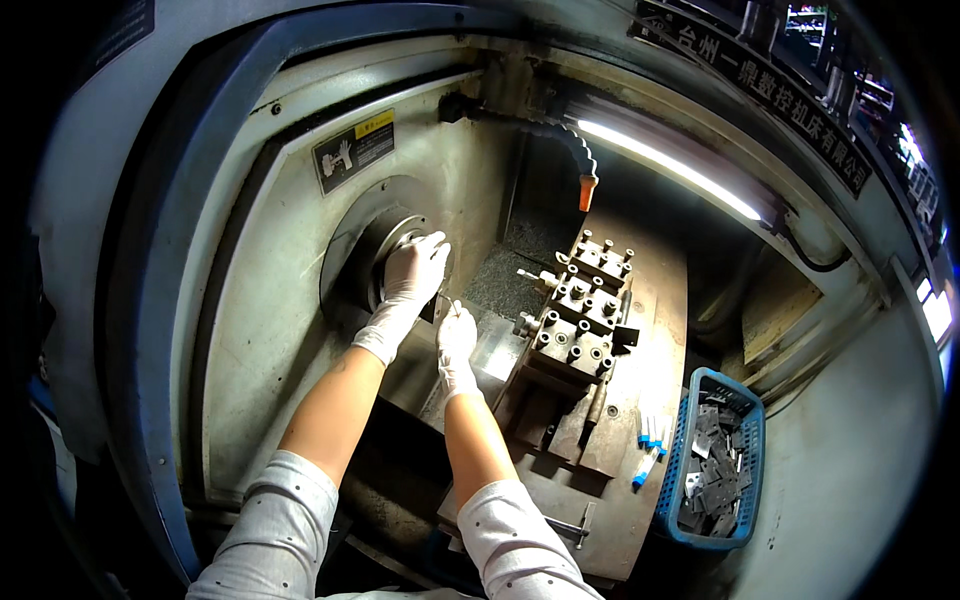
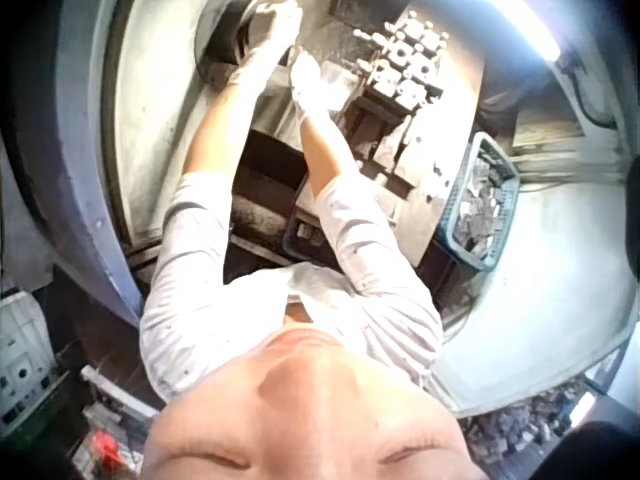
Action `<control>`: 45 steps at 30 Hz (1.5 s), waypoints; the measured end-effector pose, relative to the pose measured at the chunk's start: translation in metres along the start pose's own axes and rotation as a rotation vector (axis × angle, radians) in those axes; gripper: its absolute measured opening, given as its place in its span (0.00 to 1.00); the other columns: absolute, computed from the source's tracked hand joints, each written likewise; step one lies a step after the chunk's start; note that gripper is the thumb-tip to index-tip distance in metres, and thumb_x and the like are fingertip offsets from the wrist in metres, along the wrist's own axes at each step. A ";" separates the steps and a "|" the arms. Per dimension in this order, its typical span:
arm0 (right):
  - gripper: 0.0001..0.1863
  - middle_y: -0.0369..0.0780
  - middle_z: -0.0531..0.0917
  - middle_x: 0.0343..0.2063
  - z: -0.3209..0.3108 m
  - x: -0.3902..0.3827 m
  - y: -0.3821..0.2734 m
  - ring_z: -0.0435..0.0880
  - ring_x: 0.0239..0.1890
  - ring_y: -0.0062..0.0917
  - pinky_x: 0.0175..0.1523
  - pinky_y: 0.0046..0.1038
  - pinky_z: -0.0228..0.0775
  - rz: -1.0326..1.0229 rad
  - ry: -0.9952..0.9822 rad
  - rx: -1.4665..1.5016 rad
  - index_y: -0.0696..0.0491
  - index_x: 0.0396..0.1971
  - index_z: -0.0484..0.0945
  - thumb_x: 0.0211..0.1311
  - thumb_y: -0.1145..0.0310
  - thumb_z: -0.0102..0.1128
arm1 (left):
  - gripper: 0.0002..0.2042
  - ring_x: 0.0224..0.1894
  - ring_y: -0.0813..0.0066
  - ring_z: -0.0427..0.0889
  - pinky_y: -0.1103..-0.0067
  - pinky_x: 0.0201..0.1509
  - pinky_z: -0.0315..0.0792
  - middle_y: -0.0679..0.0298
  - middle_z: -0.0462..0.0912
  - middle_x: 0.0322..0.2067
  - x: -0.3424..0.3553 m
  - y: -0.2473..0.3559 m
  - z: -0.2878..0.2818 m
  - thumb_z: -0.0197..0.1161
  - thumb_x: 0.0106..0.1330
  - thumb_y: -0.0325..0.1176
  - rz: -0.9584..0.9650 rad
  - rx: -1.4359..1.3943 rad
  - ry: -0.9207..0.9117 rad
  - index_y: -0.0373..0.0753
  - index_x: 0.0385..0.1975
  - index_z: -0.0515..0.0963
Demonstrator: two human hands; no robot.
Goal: The person operates a CNC lathe, repeatedly opening the machine door, loading small metal parts into the chuck, closing the door, and starting the cycle. Finished parts are collected from a red basket inside the machine.
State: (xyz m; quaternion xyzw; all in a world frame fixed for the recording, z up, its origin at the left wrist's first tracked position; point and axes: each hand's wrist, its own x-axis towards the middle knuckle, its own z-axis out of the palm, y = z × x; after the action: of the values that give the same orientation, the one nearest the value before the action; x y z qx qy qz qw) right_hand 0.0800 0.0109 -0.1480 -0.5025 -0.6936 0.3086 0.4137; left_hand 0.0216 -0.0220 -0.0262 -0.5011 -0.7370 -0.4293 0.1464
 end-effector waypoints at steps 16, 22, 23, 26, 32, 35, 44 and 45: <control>0.26 0.28 0.57 0.06 -0.027 -0.069 -0.038 0.52 0.10 0.15 0.16 0.17 0.44 0.624 -0.313 0.857 0.46 0.05 0.58 0.49 0.42 0.35 | 0.12 0.27 0.65 0.74 0.77 0.27 0.67 0.59 0.75 0.25 -0.026 -0.004 0.003 0.54 0.50 0.36 0.007 0.019 0.309 0.42 0.34 0.72; 0.25 0.31 0.61 0.07 -0.039 -0.075 -0.054 0.57 0.12 0.16 0.17 0.22 0.50 0.578 -0.332 0.645 0.49 0.06 0.59 0.54 0.48 0.31 | 0.11 0.27 0.64 0.74 0.77 0.28 0.67 0.59 0.74 0.26 -0.028 -0.016 0.009 0.54 0.50 0.33 0.233 -0.034 0.510 0.41 0.34 0.71; 0.23 0.30 0.58 0.06 -0.048 -0.076 -0.072 0.55 0.10 0.17 0.16 0.21 0.48 0.742 -0.414 0.795 0.48 0.07 0.57 0.54 0.49 0.32 | 0.11 0.26 0.64 0.74 0.77 0.26 0.67 0.59 0.75 0.25 -0.022 -0.018 0.006 0.53 0.50 0.34 0.224 -0.016 0.437 0.40 0.33 0.72; 0.19 0.28 0.51 0.05 -0.066 -0.071 -0.097 0.47 0.06 0.17 0.12 0.17 0.39 0.942 -0.576 1.050 0.45 0.09 0.55 0.54 0.52 0.34 | 0.11 0.23 0.65 0.74 0.76 0.24 0.67 0.59 0.75 0.24 -0.013 -0.022 0.004 0.51 0.51 0.37 0.166 0.014 0.244 0.40 0.31 0.72; 0.19 0.28 0.51 0.05 -0.053 -0.073 -0.094 0.46 0.06 0.15 0.11 0.18 0.37 0.901 -0.055 1.459 0.46 0.09 0.54 0.53 0.53 0.40 | 0.11 0.24 0.65 0.74 0.75 0.25 0.67 0.59 0.75 0.24 -0.007 -0.006 -0.002 0.52 0.50 0.39 0.103 0.066 0.167 0.41 0.29 0.73; 0.20 0.28 0.52 0.05 -0.099 -0.080 -0.061 0.48 0.06 0.14 0.12 0.17 0.38 0.788 -0.143 1.399 0.46 0.08 0.54 0.52 0.51 0.40 | 0.17 0.30 0.65 0.72 0.75 0.31 0.67 0.59 0.74 0.28 -0.009 0.004 0.001 0.56 0.45 0.43 0.122 0.115 0.060 0.39 0.31 0.72; 0.07 0.37 0.67 0.17 -0.280 -0.141 -0.002 0.65 0.21 0.27 0.26 0.25 0.57 -0.630 -0.319 -0.479 0.51 0.24 0.70 0.44 0.66 0.45 | 0.33 0.44 0.56 0.63 0.72 0.49 0.56 0.47 0.63 0.42 -0.048 0.031 -0.042 0.46 0.48 0.56 0.131 -0.233 0.266 0.30 0.44 0.59; 0.08 0.38 0.68 0.19 -0.283 -0.139 0.011 0.66 0.23 0.28 0.28 0.26 0.58 -0.690 -0.298 -0.605 0.51 0.25 0.70 0.43 0.68 0.46 | 0.31 0.46 0.58 0.61 0.73 0.49 0.56 0.49 0.61 0.44 -0.078 0.064 -0.056 0.49 0.47 0.51 0.163 -0.286 0.315 0.31 0.45 0.57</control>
State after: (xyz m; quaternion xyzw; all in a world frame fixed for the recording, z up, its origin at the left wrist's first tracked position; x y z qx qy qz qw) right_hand 0.3563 -0.1145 -0.0616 -0.2912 -0.9302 0.0064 0.2233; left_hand 0.1002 -0.1054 -0.0126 -0.5013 -0.5939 -0.5890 0.2214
